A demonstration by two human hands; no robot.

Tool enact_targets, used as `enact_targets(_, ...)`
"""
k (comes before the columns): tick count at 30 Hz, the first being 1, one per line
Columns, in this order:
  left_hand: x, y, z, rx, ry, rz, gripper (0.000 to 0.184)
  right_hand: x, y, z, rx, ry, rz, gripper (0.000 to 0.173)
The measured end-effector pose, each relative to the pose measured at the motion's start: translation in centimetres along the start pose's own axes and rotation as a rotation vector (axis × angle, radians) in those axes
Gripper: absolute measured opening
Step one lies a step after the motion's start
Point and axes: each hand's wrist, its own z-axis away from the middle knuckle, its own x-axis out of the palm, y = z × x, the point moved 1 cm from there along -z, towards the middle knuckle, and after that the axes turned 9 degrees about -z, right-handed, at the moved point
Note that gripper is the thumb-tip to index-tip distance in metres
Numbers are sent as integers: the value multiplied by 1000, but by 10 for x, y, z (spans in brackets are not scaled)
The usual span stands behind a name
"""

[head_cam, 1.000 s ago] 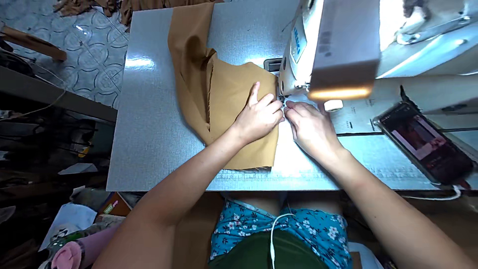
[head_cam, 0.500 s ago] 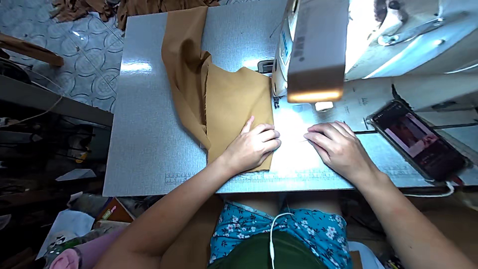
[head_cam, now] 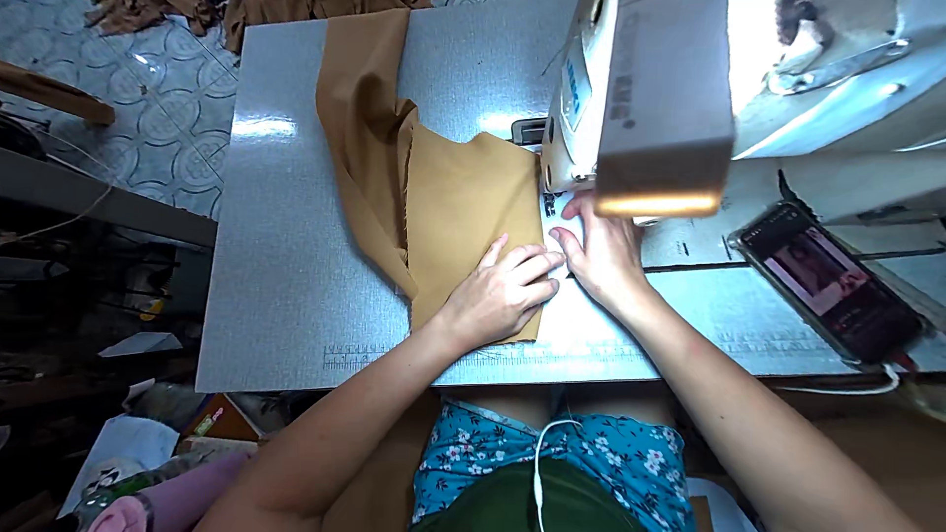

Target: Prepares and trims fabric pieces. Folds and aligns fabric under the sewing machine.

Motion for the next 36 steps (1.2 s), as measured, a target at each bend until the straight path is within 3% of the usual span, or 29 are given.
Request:
enact_targets(3,1,1,0,2,-10,1,21,5,-9,12,-59,106,93,16)
enact_targets(9,1,-1,1,7,15,34,24,11,-12,37,-161,141,231,28)
enact_targets(24,-3,-11,1,-1,-25,103,29,7,-25,34,-3,18,253,38)
enact_targets(36,-3,-24,-6,69,-44,5,30,4,-28,25,70,-29,165,40)
